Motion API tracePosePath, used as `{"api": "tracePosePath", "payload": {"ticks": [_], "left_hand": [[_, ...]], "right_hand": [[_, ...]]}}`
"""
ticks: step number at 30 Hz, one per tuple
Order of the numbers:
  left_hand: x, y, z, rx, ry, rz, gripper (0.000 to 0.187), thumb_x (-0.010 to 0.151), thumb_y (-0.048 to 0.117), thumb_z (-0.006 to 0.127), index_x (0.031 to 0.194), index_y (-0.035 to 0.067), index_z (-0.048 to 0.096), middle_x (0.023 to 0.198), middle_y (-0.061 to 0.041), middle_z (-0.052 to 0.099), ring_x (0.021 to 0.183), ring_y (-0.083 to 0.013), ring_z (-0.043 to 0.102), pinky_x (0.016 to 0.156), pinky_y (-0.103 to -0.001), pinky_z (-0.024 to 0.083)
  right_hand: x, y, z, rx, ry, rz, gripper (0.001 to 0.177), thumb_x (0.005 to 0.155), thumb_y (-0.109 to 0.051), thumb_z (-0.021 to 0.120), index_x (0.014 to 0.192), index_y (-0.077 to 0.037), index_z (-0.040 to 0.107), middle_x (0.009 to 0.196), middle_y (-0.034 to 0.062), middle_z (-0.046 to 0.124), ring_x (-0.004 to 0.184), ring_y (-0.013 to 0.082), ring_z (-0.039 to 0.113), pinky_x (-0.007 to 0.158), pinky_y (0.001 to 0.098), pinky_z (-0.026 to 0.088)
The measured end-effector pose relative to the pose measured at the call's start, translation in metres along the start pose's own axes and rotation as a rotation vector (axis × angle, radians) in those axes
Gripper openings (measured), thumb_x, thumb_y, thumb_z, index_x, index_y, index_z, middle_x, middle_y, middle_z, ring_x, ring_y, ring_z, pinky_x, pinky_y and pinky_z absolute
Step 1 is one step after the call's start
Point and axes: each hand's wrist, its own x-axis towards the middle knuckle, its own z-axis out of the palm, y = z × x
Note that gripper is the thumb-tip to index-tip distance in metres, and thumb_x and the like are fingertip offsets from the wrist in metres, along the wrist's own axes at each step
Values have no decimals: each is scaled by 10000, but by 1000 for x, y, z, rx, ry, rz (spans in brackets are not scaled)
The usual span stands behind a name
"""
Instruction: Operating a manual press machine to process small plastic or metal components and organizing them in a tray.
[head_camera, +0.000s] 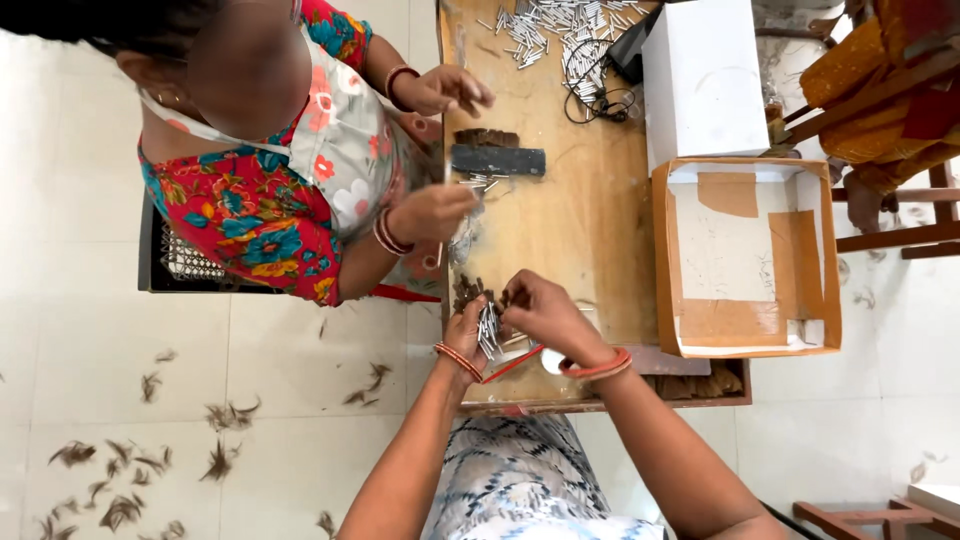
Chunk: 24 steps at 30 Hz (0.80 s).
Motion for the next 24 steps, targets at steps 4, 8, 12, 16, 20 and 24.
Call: {"api": "tracePosePath", "payload": {"ticks": [4, 8, 12, 16, 20, 24], "left_hand": [[7, -5, 0, 3, 23, -11, 312, 984, 304, 611, 985, -7, 645, 857, -107, 690, 734, -232, 678, 660, -387, 625], [1, -3, -6, -82, -51, -21, 286, 1004, 282, 606, 1018, -3, 617, 892, -108, 686, 761, -215, 682, 659, -378, 620], [-11, 8, -12, -109, -63, -21, 249, 1004, 272, 611, 1045, 27, 602, 910, -108, 686, 787, -211, 682, 666, -368, 612], [-18, 13, -23, -87, -58, -15, 227, 1003, 258, 617, 1053, 37, 603, 910, -107, 687, 796, -209, 678, 673, -371, 610], [-22, 9, -20, -30, -77, -40, 243, 1002, 282, 608, 1025, 40, 607, 891, -111, 688, 767, -214, 682, 669, -370, 610], [-36, -12, 0, 137, -92, -101, 296, 1010, 335, 595, 989, 43, 636, 830, -98, 679, 687, -221, 676, 627, -388, 608]], "right_hand": [[-25, -49, 9, -267, 92, -7, 205, 847, -73, 681, 1029, -13, 607, 811, 68, 669, 733, 141, 649, 699, 309, 560], [-13, -16, -8, -468, 278, -237, 149, 889, -55, 666, 1038, -46, 673, 906, 91, 682, 827, 223, 680, 747, 349, 557], [18, 50, 5, -1045, 189, -430, 162, 794, -54, 672, 955, -65, 665, 911, 135, 623, 880, 341, 649, 723, 423, 548], [32, 64, 11, -1295, 123, -561, 106, 834, -80, 670, 914, -37, 615, 902, 137, 584, 884, 312, 636, 733, 406, 550], [-5, 15, 0, -1201, 172, -517, 123, 847, -124, 650, 916, -42, 589, 884, 125, 583, 858, 296, 633, 698, 396, 539], [-85, -66, -13, -936, 101, -746, 215, 845, -214, 671, 978, -55, 615, 877, 103, 571, 806, 269, 615, 678, 396, 510]]}}
